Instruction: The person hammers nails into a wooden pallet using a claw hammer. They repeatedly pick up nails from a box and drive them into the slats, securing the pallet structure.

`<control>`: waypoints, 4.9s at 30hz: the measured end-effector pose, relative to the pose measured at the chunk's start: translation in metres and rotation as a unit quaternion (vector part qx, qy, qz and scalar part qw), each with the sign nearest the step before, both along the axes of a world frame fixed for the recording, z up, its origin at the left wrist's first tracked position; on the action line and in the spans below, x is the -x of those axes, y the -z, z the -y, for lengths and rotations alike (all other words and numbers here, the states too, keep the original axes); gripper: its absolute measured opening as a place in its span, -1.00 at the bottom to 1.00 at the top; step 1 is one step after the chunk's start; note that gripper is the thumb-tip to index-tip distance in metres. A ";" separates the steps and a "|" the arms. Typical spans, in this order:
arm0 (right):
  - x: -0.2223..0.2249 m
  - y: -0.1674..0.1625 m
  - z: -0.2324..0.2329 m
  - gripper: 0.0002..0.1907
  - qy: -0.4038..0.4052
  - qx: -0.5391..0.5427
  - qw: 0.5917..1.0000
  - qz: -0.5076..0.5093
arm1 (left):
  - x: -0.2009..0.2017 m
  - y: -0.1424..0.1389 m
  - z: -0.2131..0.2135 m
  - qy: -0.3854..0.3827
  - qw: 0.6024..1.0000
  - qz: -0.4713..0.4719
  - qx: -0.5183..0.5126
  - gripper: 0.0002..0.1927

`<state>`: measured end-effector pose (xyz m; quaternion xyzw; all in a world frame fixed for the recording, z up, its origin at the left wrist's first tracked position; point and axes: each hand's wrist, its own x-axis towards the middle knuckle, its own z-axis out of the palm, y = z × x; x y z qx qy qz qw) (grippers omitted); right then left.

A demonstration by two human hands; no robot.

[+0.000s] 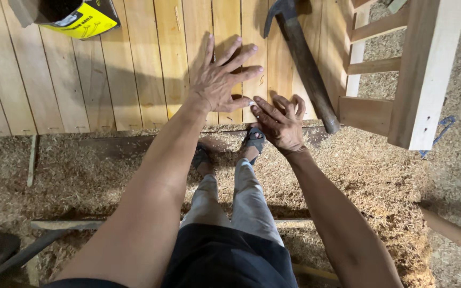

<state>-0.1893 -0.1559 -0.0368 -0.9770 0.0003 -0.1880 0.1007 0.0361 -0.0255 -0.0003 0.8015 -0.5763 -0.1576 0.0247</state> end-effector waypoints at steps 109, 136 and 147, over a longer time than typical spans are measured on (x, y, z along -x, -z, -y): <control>0.113 -0.058 -0.120 -0.48 0.243 -0.460 0.848 -0.096 | 0.006 -0.018 -0.009 -0.017 0.999 -0.011 -0.029 0.08; 0.065 0.002 -0.008 -0.44 0.315 -0.290 0.904 0.003 | 0.033 0.041 0.053 0.075 0.997 0.004 0.030 -0.23; 0.043 -0.013 -0.005 -0.32 0.328 -0.316 0.890 -0.028 | 0.030 0.050 0.050 0.071 0.996 0.010 0.047 -0.23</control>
